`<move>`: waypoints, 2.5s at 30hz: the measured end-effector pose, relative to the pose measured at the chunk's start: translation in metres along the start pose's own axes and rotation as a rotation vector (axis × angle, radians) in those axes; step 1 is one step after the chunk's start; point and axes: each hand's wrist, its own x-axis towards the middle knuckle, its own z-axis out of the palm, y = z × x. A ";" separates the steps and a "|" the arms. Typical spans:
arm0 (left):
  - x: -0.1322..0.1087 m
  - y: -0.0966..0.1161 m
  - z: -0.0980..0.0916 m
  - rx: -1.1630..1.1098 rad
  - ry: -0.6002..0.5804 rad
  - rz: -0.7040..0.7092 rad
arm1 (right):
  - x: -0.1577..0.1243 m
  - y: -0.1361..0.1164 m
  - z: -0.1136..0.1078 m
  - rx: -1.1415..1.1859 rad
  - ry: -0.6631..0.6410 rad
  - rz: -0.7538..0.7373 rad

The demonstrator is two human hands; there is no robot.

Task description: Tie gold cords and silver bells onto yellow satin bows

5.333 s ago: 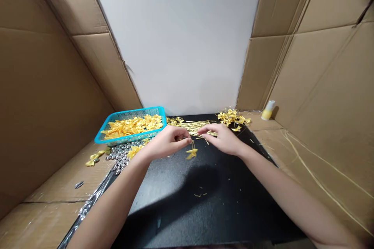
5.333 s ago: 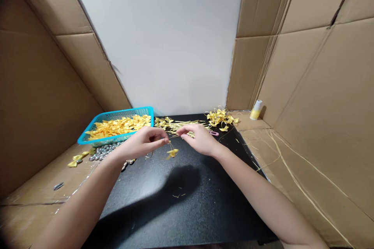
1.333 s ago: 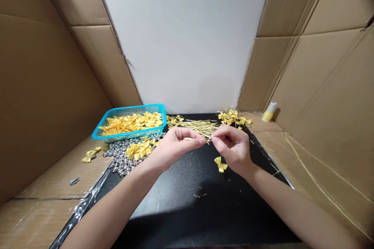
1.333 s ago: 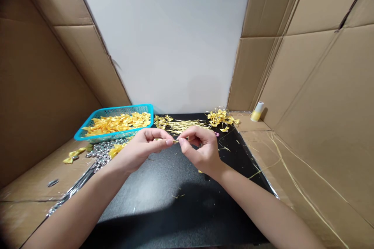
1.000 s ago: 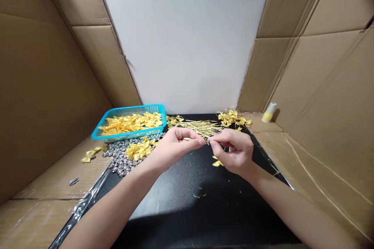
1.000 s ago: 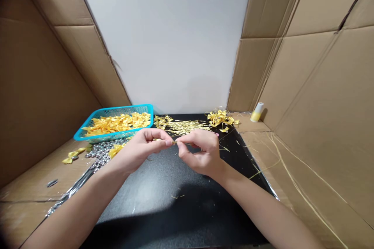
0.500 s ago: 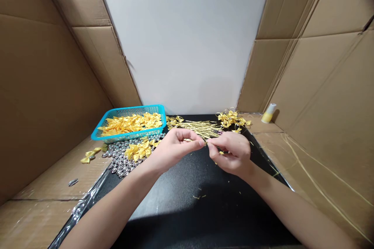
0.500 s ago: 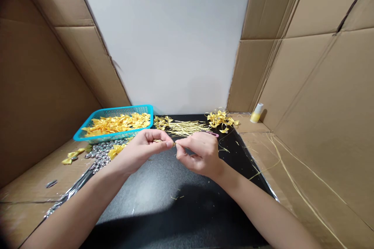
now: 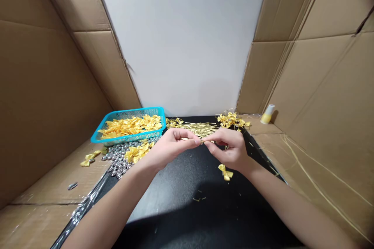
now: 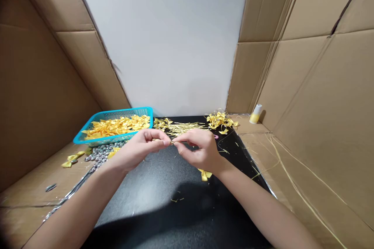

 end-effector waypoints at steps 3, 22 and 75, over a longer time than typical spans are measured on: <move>0.002 -0.001 -0.003 0.021 0.005 -0.011 | 0.001 0.001 -0.004 0.049 -0.052 0.105; -0.011 0.001 0.003 0.244 0.147 0.235 | 0.003 -0.004 -0.007 0.070 -0.135 0.261; -0.015 0.001 0.006 0.339 0.151 0.337 | 0.001 -0.007 -0.005 0.022 -0.042 0.196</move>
